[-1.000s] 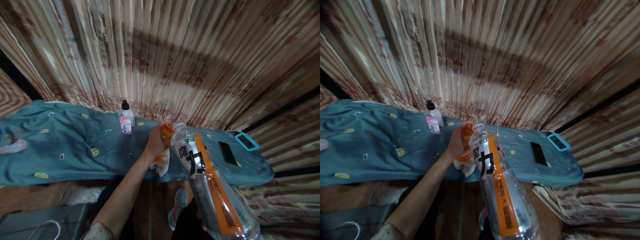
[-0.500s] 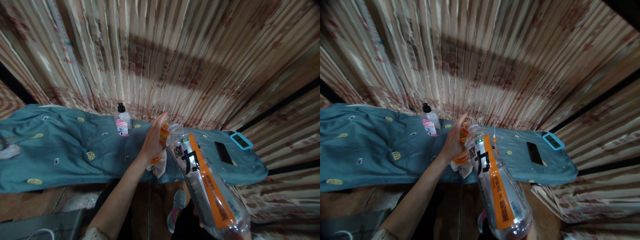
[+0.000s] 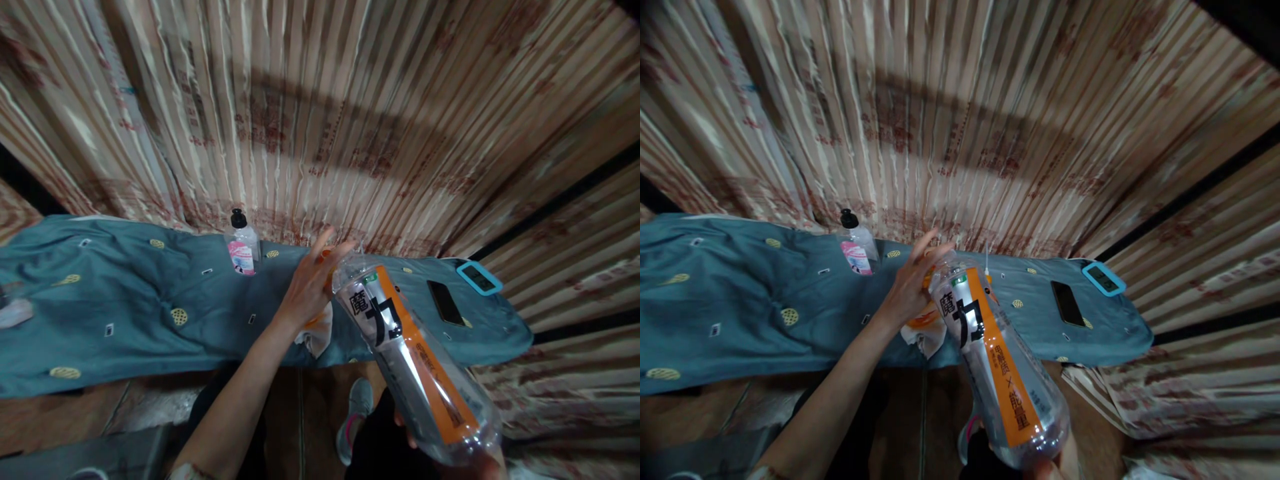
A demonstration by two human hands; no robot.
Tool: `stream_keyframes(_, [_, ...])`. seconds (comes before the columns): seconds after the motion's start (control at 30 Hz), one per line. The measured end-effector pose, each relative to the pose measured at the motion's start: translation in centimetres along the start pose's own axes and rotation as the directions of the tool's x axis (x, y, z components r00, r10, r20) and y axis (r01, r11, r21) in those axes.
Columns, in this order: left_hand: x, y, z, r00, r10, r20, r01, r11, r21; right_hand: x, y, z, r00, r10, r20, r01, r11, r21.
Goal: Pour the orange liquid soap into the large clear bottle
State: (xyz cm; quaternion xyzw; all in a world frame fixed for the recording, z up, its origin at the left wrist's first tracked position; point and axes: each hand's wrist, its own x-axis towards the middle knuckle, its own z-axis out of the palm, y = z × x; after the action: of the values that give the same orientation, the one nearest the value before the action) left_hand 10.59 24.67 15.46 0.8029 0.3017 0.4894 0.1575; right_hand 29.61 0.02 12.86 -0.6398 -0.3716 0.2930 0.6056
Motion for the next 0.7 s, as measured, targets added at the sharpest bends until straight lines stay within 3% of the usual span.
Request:
stream_keyframes(0.17, [0.1, 0.0, 0.0, 1.000, 0.001, -0.014, -0.001, 1.000, 0.001, 1.1, -0.3, 0.3, 0.996, 0.057, 0.071, -0.067, 0.987, 0.146])
stream_keyframes(0.27, [0.0, 0.0, 0.0, 1.000, 0.014, -0.015, -0.014, 1.000, -0.001, 1.2, -0.4, 0.4, 0.997, 0.021, 0.069, -0.034, 0.980, 0.197])
stream_keyframes(0.47, [0.0, -0.7, 0.4, 0.993, 0.024, -0.119, -0.025, 1.000, -0.006, 0.1, -1.9, 1.7, 1.000, -0.001, 0.003, 0.000, 0.987, 0.162])
stream_keyframes(0.7, [0.2, -1.3, 0.6, 0.972, -0.170, -0.161, 0.151, 0.981, -0.125, 0.0, -2.2, 1.9, 1.000, -0.018, -0.006, 0.019, 0.990, 0.140])
